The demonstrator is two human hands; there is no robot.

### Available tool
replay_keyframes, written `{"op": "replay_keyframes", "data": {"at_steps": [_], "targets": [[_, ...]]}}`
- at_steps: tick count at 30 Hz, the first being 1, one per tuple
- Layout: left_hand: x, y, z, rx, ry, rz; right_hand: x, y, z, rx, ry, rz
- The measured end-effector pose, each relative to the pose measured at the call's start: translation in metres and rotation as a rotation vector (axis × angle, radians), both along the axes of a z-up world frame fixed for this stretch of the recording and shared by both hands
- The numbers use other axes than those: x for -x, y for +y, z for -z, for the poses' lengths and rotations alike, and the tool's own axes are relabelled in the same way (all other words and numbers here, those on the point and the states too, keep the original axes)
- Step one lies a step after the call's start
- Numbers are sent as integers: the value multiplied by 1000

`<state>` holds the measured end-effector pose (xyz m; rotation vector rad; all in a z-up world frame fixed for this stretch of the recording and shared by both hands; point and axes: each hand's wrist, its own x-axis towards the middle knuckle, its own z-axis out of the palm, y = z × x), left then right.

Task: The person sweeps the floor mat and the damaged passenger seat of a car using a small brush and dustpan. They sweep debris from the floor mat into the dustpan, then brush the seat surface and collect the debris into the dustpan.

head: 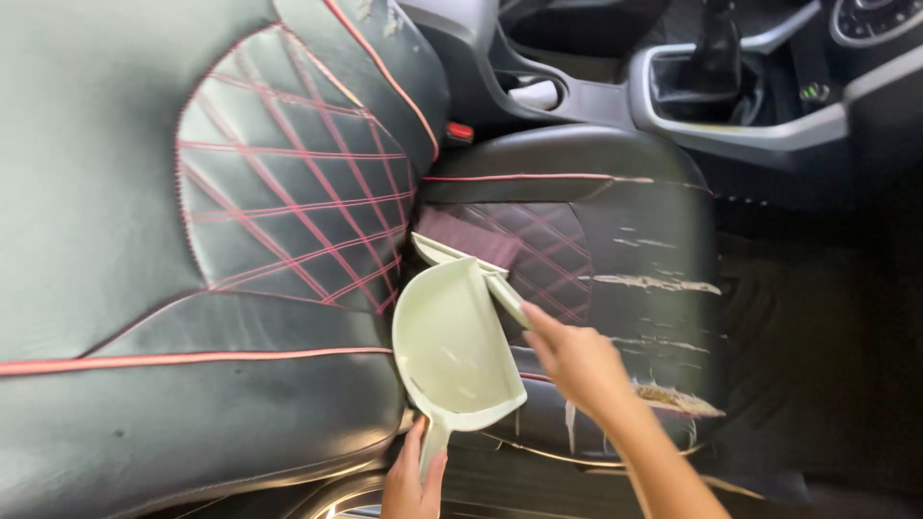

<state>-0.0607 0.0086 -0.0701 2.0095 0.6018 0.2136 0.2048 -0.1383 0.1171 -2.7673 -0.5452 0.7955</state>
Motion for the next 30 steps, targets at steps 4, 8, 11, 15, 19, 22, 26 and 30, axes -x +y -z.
{"op": "replay_keyframes", "data": {"at_steps": [4,8,11,15,19,22,26,30], "targets": [[0,-3,-7,-149,-76,-10,-24,-8,-14,32,-262,-62],[-10,1,-59,13,33,-75,-21,10,-6,105,-222,-141],[-21,8,-80,53,78,-74,6,9,12,89,-71,-239],[-16,0,-116,73,9,-90,46,-28,-2,18,41,-277],[-9,4,-105,-11,30,-82,46,-70,-67,96,190,-54],[-18,0,-100,-175,-114,-21,54,-98,-47,50,-79,-55],[-34,-4,-122,-71,-87,-98,90,-108,-14,29,-159,-89],[-43,2,-141,-29,-162,-51,139,-114,-52,-46,170,-111]]}}
